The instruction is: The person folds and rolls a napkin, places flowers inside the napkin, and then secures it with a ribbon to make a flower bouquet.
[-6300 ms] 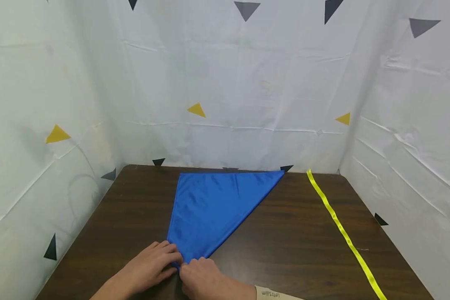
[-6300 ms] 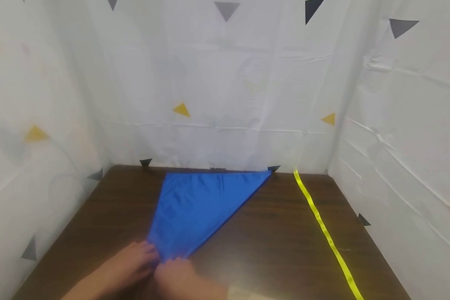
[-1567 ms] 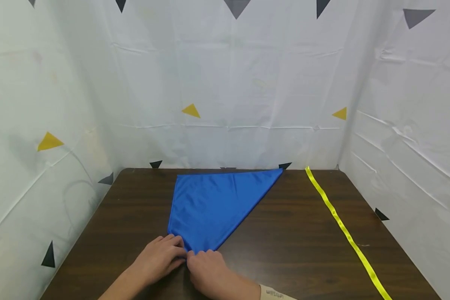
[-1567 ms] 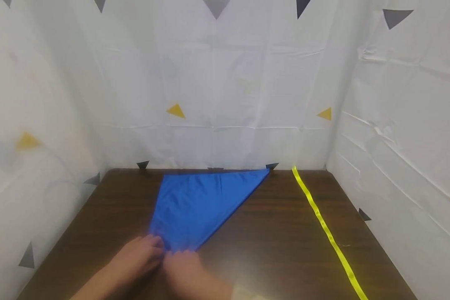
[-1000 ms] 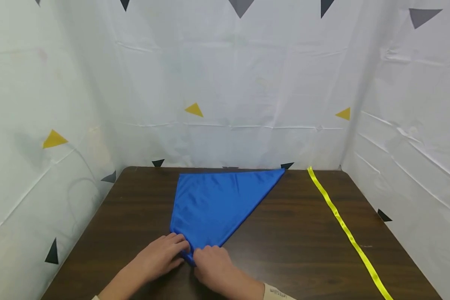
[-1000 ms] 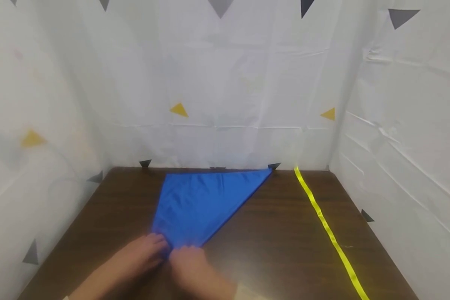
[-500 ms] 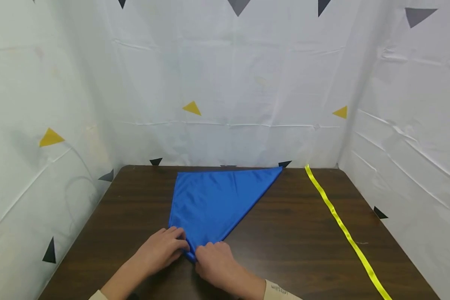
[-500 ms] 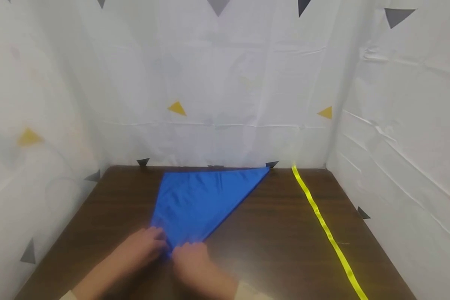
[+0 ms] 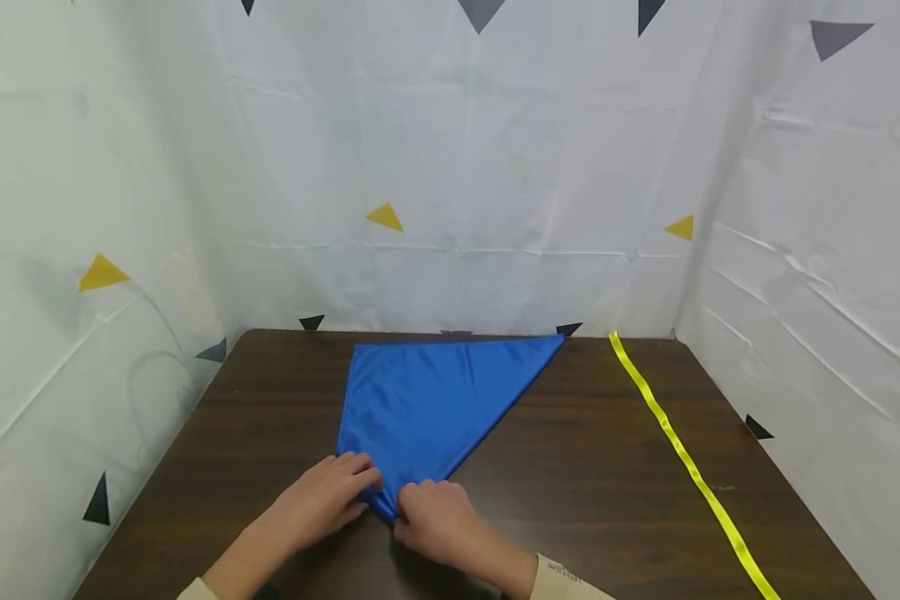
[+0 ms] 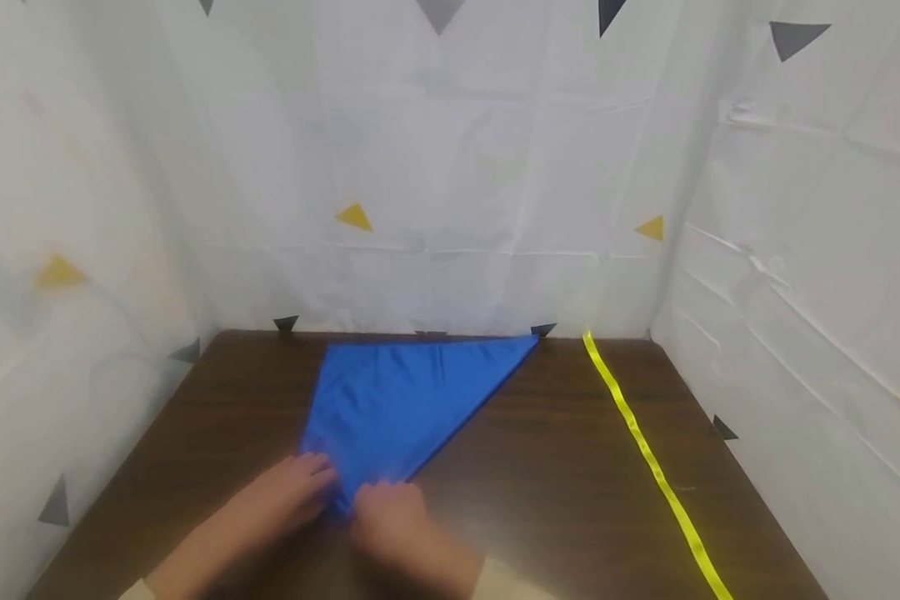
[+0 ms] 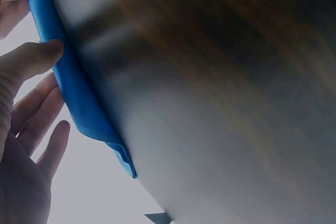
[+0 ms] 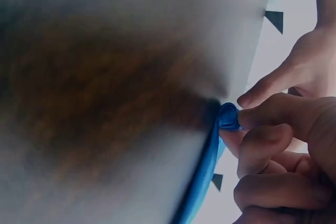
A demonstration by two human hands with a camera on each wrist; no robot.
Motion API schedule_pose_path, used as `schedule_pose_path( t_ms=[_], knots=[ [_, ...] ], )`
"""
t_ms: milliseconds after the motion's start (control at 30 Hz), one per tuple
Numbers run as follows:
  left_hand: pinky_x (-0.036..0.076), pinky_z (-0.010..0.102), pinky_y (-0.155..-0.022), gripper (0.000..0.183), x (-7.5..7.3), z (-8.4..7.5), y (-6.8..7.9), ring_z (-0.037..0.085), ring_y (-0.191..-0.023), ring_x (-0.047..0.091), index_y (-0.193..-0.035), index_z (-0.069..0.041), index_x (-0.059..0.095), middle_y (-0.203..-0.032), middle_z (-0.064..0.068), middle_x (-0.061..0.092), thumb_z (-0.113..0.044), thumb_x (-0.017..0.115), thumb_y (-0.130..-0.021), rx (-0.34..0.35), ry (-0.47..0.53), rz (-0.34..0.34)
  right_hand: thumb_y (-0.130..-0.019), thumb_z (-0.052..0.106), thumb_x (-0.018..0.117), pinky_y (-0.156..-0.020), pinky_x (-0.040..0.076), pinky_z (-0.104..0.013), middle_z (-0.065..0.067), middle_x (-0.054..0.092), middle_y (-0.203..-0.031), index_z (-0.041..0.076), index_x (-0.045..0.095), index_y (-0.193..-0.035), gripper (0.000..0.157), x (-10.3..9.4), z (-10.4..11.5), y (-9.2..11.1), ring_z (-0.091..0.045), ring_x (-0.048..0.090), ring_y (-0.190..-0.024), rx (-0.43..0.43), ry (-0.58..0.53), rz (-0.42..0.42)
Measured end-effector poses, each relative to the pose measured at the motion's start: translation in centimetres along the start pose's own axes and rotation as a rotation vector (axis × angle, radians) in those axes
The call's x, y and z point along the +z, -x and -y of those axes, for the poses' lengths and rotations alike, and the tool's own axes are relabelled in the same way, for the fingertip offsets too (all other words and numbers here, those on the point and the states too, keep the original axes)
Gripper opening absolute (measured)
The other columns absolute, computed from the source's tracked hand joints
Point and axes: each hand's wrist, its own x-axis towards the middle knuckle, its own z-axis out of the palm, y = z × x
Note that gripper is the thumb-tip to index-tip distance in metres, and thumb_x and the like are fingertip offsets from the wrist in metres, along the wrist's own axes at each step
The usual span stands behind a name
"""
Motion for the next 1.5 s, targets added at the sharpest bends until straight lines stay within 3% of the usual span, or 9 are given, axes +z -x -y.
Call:
schedule_pose_path(
  t_ms=[167, 367, 467, 600, 733, 900, 1067, 1300, 1500],
  knots=[
    [0.052, 0.032, -0.081, 0.018, -0.1, 0.3, -0.2, 0.011, -0.096, 0.058, -0.106, -0.027, 0.072, -0.105, -0.011, 0.061, -0.021, 0.085, -0.094, 0.009, 0.003, 0.003, -0.087, 0.024, 0.079, -0.048, 0.039, -0.032, 0.01, 0.049, -0.058, 0.025, 0.056, -0.064, 0.033, -0.2, -0.2, -0.1, -0.009, 0.047, -0.053, -0.001, -0.019, -0.004],
    [0.052, 0.031, -0.078, 0.016, 0.3, 0.6, -0.3, 0.009, -0.092, 0.059, -0.099, -0.03, 0.073, -0.103, -0.012, 0.061, -0.02, 0.085, -0.094, 0.018, 0.038, -0.002, -0.09, 0.028, 0.081, -0.048, 0.04, -0.031, 0.01, 0.052, -0.065, 0.025, 0.06, -0.085, 0.022, -0.4, -0.3, 0.2, -0.008, 0.048, -0.056, -0.004, -0.01, -0.006],
    [0.053, 0.03, -0.077, 0.016, 0.3, 0.7, -0.4, 0.009, -0.091, 0.06, -0.098, -0.029, 0.074, -0.101, -0.012, 0.062, -0.019, 0.085, -0.093, 0.023, 0.057, -0.013, -0.091, 0.025, 0.08, -0.048, 0.04, -0.031, 0.009, 0.052, -0.066, 0.025, 0.058, -0.086, 0.023, -0.3, -0.3, 0.1, -0.009, 0.049, -0.056, -0.016, 0.009, -0.017],
    [0.054, 0.029, -0.076, 0.013, 0.2, 0.7, -0.6, 0.008, -0.089, 0.06, -0.096, -0.027, 0.076, -0.1, -0.012, 0.062, -0.017, 0.084, -0.094, 0.022, 0.083, -0.01, -0.093, 0.027, 0.077, -0.049, 0.044, -0.036, 0.003, 0.06, -0.067, 0.022, 0.059, -0.082, 0.021, 0.0, 0.3, 0.0, -0.017, 0.059, -0.058, -0.031, 0.126, -0.056],
    [0.054, 0.029, -0.076, 0.012, -0.1, 0.6, -0.9, 0.007, -0.089, 0.06, -0.093, -0.027, 0.076, -0.098, -0.012, 0.062, -0.018, 0.083, -0.095, 0.017, 0.079, -0.002, -0.095, 0.033, 0.077, -0.053, 0.052, -0.041, -0.003, 0.069, -0.075, 0.019, 0.066, -0.088, 0.02, 0.0, 1.2, 0.0, -0.024, 0.068, -0.065, -0.014, 0.221, -0.04],
    [0.054, 0.031, -0.077, 0.012, -0.5, 0.3, -1.2, 0.007, -0.089, 0.06, -0.091, -0.027, 0.076, -0.097, -0.012, 0.062, -0.018, 0.084, -0.094, 0.009, 0.058, 0.0, -0.096, 0.037, 0.078, -0.057, 0.055, -0.041, -0.002, 0.073, -0.081, 0.017, 0.071, -0.097, 0.021, 0.2, 1.9, 0.1, -0.023, 0.071, -0.07, -0.006, 0.303, -0.028],
    [0.054, 0.032, -0.079, 0.01, -0.6, 0.0, -1.2, 0.009, -0.092, 0.062, -0.091, -0.027, 0.078, -0.099, -0.012, 0.064, -0.02, 0.084, -0.094, 0.001, 0.035, 0.009, -0.094, 0.034, 0.08, -0.055, 0.055, -0.04, -0.003, 0.072, -0.077, 0.016, 0.071, -0.09, 0.021, 0.5, 2.3, 0.3, -0.023, 0.07, -0.067, -0.019, 0.349, -0.072],
    [0.054, 0.034, -0.08, 0.015, -0.7, -0.1, -1.1, 0.01, -0.092, 0.061, -0.099, -0.026, 0.073, -0.1, -0.011, 0.061, -0.022, 0.086, -0.093, 0.003, -0.014, 0.017, -0.093, 0.031, 0.079, -0.055, 0.054, -0.039, -0.004, 0.07, -0.075, 0.015, 0.068, -0.081, 0.023, -0.2, 2.4, 0.5, -0.023, 0.067, -0.065, 0.009, 0.316, -0.073],
    [0.053, 0.034, -0.079, 0.017, -0.7, -0.2, -1.1, 0.01, -0.091, 0.06, -0.097, -0.025, 0.072, -0.099, -0.011, 0.061, -0.02, 0.087, -0.092, 0.003, -0.019, -0.003, -0.094, 0.024, 0.076, -0.052, 0.05, -0.038, -0.004, 0.064, -0.069, 0.015, 0.064, -0.075, 0.024, -0.6, 1.6, 0.2, -0.02, 0.06, -0.06, -0.002, 0.21, -0.034]
  ],
)
